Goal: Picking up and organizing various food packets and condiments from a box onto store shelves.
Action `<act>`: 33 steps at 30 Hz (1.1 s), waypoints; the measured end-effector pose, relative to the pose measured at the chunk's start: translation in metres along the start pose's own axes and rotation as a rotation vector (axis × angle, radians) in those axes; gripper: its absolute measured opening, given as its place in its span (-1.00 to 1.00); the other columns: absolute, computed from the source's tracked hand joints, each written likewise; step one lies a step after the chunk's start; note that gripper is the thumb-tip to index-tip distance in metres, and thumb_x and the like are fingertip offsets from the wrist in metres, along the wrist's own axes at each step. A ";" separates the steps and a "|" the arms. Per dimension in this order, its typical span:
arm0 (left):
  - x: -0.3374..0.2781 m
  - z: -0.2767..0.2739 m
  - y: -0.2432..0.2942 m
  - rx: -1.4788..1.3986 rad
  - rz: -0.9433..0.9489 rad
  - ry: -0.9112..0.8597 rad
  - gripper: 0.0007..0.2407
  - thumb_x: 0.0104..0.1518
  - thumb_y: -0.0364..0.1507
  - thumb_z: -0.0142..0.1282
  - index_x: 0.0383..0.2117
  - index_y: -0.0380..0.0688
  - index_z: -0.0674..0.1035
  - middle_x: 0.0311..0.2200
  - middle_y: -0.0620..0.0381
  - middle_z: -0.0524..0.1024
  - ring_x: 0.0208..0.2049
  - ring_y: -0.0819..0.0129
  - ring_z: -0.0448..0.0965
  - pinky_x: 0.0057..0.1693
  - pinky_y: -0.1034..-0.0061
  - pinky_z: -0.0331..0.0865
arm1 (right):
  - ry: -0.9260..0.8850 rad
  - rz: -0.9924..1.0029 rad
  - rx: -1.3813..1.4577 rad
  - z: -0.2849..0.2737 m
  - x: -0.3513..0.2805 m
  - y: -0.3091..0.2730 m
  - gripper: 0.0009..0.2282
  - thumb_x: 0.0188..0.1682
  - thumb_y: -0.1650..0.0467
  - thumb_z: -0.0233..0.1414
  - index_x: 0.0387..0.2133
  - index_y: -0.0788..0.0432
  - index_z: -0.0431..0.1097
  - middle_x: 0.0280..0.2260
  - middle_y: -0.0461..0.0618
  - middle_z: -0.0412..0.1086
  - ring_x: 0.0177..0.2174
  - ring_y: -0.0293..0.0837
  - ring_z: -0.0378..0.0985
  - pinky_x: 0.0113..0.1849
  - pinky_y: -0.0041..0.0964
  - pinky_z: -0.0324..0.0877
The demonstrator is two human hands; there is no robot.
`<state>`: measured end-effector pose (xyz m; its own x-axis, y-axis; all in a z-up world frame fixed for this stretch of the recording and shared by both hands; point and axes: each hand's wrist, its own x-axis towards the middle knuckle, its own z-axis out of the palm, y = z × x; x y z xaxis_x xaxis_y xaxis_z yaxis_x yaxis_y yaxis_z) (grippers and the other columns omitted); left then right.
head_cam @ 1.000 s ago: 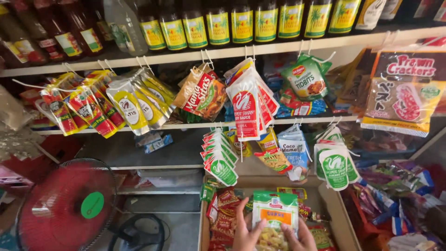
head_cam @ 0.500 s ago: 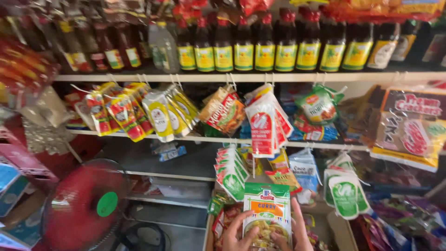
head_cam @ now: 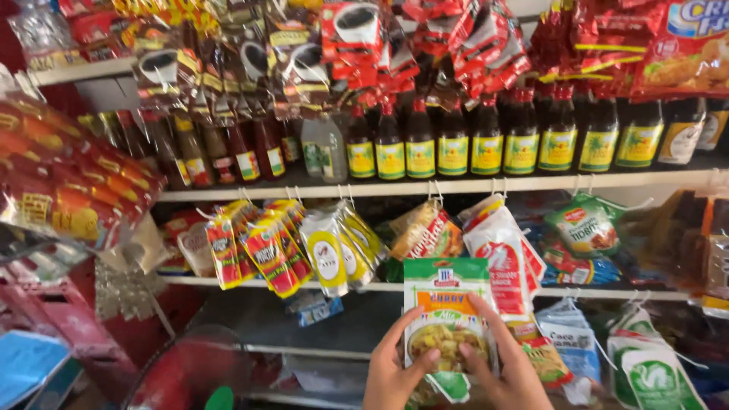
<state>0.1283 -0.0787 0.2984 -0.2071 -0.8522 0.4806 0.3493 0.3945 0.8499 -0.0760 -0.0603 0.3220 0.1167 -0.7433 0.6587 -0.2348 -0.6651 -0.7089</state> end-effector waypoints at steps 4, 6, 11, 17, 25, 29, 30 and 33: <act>0.036 -0.005 0.060 0.087 0.074 0.013 -0.43 0.04 -0.57 0.33 0.24 -0.30 0.39 0.14 -0.03 0.49 0.09 0.34 0.53 0.16 0.44 0.43 | 0.045 -0.001 -0.011 0.010 0.045 -0.050 -0.37 -0.09 0.55 0.11 0.31 0.26 0.06 0.21 0.16 0.28 0.20 -0.12 0.25 0.15 -0.25 0.14; 0.052 -0.008 0.077 0.155 0.191 -0.024 -0.46 0.08 -0.56 0.33 0.24 -0.33 0.40 0.20 -0.03 0.45 0.18 0.35 0.48 0.26 0.48 0.37 | 0.086 0.025 0.013 0.013 0.063 -0.062 -0.37 -0.09 0.54 0.11 0.31 0.26 0.07 0.20 0.15 0.29 0.18 -0.14 0.28 0.13 -0.27 0.18; 0.079 -0.016 0.087 0.164 0.185 -0.048 -0.45 0.08 -0.50 0.32 0.26 -0.29 0.41 0.13 -0.06 0.49 0.11 0.35 0.51 0.20 0.46 0.41 | 0.103 -0.020 -0.044 0.018 0.089 -0.059 -0.36 -0.06 0.55 0.07 0.35 0.26 0.02 0.17 0.14 0.33 0.15 -0.18 0.29 0.13 -0.32 0.17; 0.088 -0.022 0.077 0.332 0.157 -0.048 -0.47 0.07 -0.48 0.31 0.23 -0.22 0.44 0.13 0.03 0.51 0.12 0.38 0.51 0.21 0.50 0.37 | 0.138 0.063 -0.012 0.024 0.092 -0.032 -0.40 -0.03 0.54 0.05 0.34 0.24 0.04 0.20 0.13 0.31 0.17 -0.19 0.27 0.14 -0.33 0.15; 0.094 -0.033 0.047 0.302 0.154 -0.066 -0.47 0.08 -0.54 0.29 0.26 -0.24 0.43 -0.02 -0.02 0.54 -0.01 0.36 0.53 0.13 0.53 0.39 | 0.140 0.074 -0.081 0.025 0.091 -0.007 -0.41 -0.02 0.52 0.06 0.34 0.24 0.05 0.22 0.13 0.29 0.18 -0.17 0.27 0.15 -0.30 0.14; 0.095 -0.035 0.029 0.291 0.167 -0.075 -0.47 0.08 -0.57 0.30 0.25 -0.26 0.42 0.04 0.00 0.54 0.04 0.37 0.52 0.16 0.54 0.37 | 0.107 0.146 -0.034 0.025 0.088 0.015 -0.36 -0.04 0.52 0.06 0.36 0.17 0.01 0.22 0.12 0.30 0.16 -0.15 0.30 0.14 -0.28 0.18; 0.097 -0.036 0.024 0.290 0.163 -0.074 -0.47 0.08 -0.57 0.30 0.25 -0.26 0.42 0.04 0.00 0.54 0.04 0.37 0.52 0.16 0.54 0.37 | 0.106 0.149 -0.033 0.025 0.089 0.020 -0.36 -0.04 0.52 0.06 0.36 0.17 0.01 0.22 0.12 0.30 0.16 -0.15 0.30 0.14 -0.28 0.18; 0.102 -0.037 0.010 0.311 0.164 -0.062 -0.43 0.06 -0.58 0.30 0.27 -0.21 0.39 0.08 0.00 0.51 0.06 0.36 0.51 0.14 0.54 0.37 | 0.111 0.078 -0.095 0.026 0.092 0.035 -0.37 -0.05 0.57 0.07 0.34 0.21 0.02 0.27 0.14 0.20 0.26 -0.09 0.17 0.21 -0.23 0.06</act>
<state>0.1440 -0.1743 0.3476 -0.2298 -0.7503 0.6198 0.0892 0.6180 0.7811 -0.0480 -0.1543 0.3513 -0.0115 -0.7764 0.6302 -0.3296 -0.5920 -0.7354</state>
